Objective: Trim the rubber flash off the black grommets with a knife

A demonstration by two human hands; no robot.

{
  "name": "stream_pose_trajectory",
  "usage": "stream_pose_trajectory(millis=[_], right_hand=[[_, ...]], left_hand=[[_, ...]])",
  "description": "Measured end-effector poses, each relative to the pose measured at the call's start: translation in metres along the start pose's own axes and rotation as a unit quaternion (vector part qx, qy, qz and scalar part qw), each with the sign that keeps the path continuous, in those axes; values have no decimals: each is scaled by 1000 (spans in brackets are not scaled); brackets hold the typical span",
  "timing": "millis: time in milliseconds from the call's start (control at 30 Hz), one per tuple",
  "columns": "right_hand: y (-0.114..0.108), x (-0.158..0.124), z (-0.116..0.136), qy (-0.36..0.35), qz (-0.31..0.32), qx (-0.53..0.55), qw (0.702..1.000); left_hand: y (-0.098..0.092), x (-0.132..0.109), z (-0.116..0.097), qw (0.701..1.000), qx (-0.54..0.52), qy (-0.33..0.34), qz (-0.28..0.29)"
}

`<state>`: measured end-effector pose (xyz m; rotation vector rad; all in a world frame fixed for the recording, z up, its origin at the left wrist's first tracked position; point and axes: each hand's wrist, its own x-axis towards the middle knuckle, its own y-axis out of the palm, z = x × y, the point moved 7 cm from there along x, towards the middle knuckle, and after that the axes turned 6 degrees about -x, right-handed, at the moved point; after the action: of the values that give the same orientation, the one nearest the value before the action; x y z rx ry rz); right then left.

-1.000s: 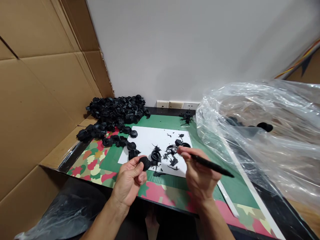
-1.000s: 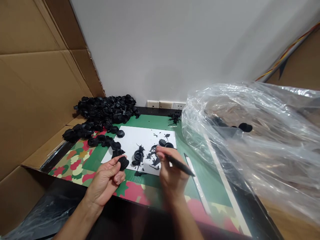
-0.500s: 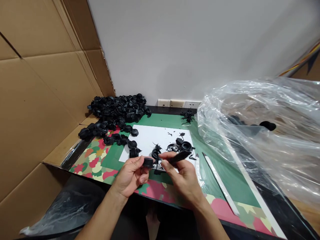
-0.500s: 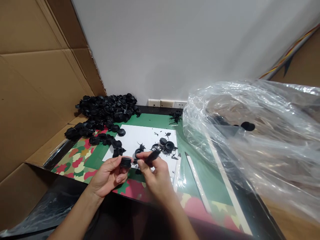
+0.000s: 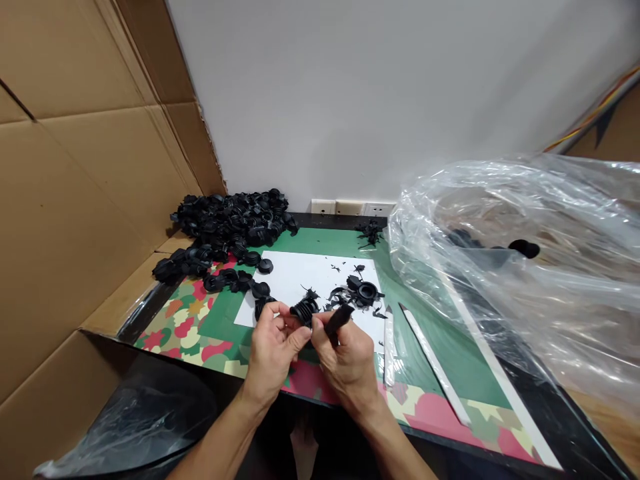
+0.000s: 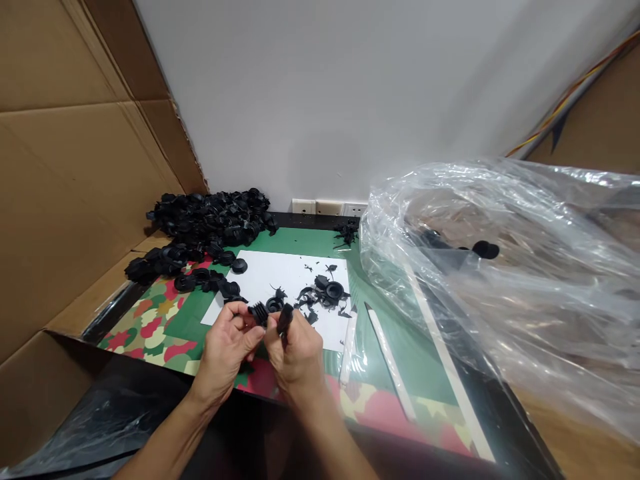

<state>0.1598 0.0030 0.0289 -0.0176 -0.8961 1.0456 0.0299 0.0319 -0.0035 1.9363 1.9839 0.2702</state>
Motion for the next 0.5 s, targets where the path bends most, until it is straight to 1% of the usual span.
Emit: stream_pose_trajectory(millis=[100, 200, 267, 333, 400, 500], right_hand=[[0, -2, 7, -50, -19, -48, 997], [3, -4, 8, -58, -18, -52, 997], [4, -5, 6, -40, -13, -39, 998], [5, -5, 2, -11, -1, -12, 1000], [8, -6, -2, 32, 30, 35, 998], [14, -6, -8, 93, 82, 105, 987]], left_hand=[[-6, 3, -6, 997, 52, 47, -25], [-9, 2, -14, 986, 116, 111, -35], [-10, 0, -18, 978, 145, 148, -41], [-12, -1, -19, 973, 158, 161, -43], [-14, 0, -17, 974, 158, 157, -43], [-17, 3, -14, 980, 141, 135, -41]])
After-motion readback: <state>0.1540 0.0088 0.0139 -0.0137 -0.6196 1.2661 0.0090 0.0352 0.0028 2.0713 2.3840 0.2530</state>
